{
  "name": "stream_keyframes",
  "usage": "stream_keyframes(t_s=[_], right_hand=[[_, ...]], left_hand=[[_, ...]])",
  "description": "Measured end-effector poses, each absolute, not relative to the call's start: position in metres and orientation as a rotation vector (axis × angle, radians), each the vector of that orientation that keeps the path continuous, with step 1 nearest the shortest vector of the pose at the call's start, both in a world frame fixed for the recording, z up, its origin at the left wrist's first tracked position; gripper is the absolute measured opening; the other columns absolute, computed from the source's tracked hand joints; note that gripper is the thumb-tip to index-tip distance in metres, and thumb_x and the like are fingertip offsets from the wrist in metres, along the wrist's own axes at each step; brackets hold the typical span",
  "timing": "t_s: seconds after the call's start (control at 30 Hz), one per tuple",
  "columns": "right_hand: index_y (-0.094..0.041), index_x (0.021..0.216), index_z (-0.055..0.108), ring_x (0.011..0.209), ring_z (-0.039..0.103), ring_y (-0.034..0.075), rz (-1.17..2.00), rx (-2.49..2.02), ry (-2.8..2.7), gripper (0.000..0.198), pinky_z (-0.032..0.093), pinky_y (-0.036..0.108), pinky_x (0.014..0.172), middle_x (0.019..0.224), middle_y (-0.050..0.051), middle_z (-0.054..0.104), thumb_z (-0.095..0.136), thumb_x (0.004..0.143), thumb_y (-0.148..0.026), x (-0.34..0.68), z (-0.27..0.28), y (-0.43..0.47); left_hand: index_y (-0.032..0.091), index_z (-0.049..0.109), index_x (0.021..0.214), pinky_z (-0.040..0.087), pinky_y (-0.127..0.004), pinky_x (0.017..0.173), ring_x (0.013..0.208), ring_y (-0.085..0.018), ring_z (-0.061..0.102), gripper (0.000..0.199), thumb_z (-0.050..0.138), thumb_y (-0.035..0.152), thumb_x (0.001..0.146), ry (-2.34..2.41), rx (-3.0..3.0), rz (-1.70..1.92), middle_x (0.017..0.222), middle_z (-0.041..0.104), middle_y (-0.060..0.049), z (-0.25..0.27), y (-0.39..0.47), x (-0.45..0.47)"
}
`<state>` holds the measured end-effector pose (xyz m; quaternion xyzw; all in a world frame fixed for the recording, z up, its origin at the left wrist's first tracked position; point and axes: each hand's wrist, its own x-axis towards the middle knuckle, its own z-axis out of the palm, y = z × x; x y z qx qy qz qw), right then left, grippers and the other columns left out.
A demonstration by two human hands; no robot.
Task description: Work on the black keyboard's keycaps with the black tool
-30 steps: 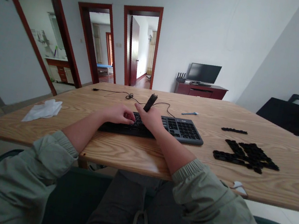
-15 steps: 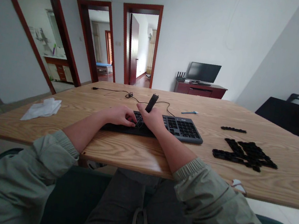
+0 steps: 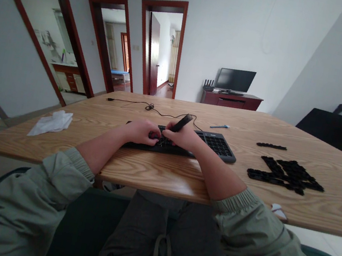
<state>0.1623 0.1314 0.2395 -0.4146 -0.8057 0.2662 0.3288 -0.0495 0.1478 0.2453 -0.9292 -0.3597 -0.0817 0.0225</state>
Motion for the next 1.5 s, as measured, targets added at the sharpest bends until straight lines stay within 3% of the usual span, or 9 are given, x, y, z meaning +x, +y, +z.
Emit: stream_keyframes(t_s=[0.3,0.53,0.77,0.93,1.07,1.17,1.27,1.37,1.5], right_hand=[[-0.018,0.101,0.071,0.065,0.062,0.015,0.853,-1.085,-2.162,0.026,0.051,0.025,0.057,0.082,0.005,0.069,0.065,0.079,-0.031,0.173,0.241,0.120],[-0.020,0.116,0.073,0.099,0.068,0.020,0.755,-0.960,-2.351,0.036,0.053,0.030,0.089,0.112,0.006,0.074,0.064,0.081,-0.024,0.187,0.242,0.126],[-0.018,0.117,0.073,0.099,0.068,0.022,0.729,-0.862,-2.377,0.036,0.053,0.031,0.091,0.112,0.006,0.074,0.065,0.083,-0.026,0.190,0.236,0.131],[-0.025,0.117,0.074,0.109,0.067,0.022,0.756,-0.742,-2.389,0.034,0.049,0.035,0.101,0.124,0.005,0.071,0.066,0.084,-0.030,0.190,0.238,0.133],[-0.030,0.116,0.074,0.104,0.069,0.023,0.737,-0.782,-2.406,0.033,0.051,0.037,0.099,0.119,0.002,0.073,0.068,0.084,-0.033,0.188,0.240,0.134],[-0.026,0.119,0.073,0.102,0.068,0.022,0.657,-0.866,-2.338,0.035,0.052,0.036,0.095,0.119,0.004,0.073,0.067,0.085,-0.033,0.187,0.240,0.131],[-0.021,0.122,0.071,0.081,0.068,0.018,0.664,-0.999,-2.270,0.039,0.055,0.030,0.074,0.109,0.007,0.075,0.065,0.087,-0.036,0.184,0.240,0.127],[-0.023,0.127,0.068,0.062,0.061,0.013,0.754,-1.036,-2.263,0.048,0.050,0.026,0.058,0.098,0.005,0.075,0.065,0.086,-0.047,0.179,0.240,0.122],[-0.020,0.113,0.073,0.069,0.063,0.015,0.647,-1.022,-2.229,0.041,0.051,0.027,0.066,0.092,0.005,0.074,0.065,0.085,-0.048,0.167,0.237,0.119]], left_hand=[[0.022,0.076,0.099,0.037,-0.025,0.061,0.071,-0.015,0.059,0.027,0.060,0.032,0.079,-1.127,-2.877,-0.269,0.084,0.072,-0.003,0.245,0.150,-0.053],[0.022,0.076,0.095,0.036,-0.025,0.059,0.069,-0.014,0.059,0.025,0.062,0.034,0.078,-1.124,-2.876,-0.282,0.081,0.071,-0.001,0.241,0.155,-0.054],[0.020,0.073,0.096,0.036,-0.025,0.059,0.068,-0.014,0.057,0.025,0.063,0.031,0.076,-1.124,-2.893,-0.355,0.081,0.069,-0.001,0.243,0.151,-0.054],[0.018,0.071,0.097,0.039,-0.023,0.061,0.071,-0.013,0.058,0.026,0.064,0.025,0.073,-1.083,-2.969,-0.449,0.084,0.069,-0.001,0.244,0.148,-0.054],[0.018,0.075,0.090,0.041,-0.022,0.063,0.070,-0.012,0.060,0.019,0.063,0.024,0.077,-1.137,-3.038,-0.370,0.080,0.070,0.000,0.249,0.145,-0.056],[0.018,0.077,0.093,0.042,-0.021,0.064,0.071,-0.011,0.061,0.020,0.062,0.024,0.080,-1.182,-3.048,-0.339,0.082,0.073,-0.001,0.253,0.143,-0.056],[0.018,0.077,0.094,0.042,-0.021,0.066,0.071,-0.011,0.062,0.020,0.062,0.023,0.082,-1.187,-3.022,-0.323,0.084,0.074,-0.001,0.255,0.142,-0.055],[0.019,0.077,0.093,0.042,-0.021,0.065,0.071,-0.012,0.062,0.019,0.063,0.022,0.082,-1.175,-3.011,-0.289,0.085,0.074,-0.002,0.255,0.142,-0.055],[0.019,0.077,0.088,0.040,-0.022,0.062,0.068,-0.013,0.061,0.016,0.063,0.024,0.082,-1.158,-2.990,-0.261,0.082,0.073,-0.002,0.253,0.145,-0.056]])
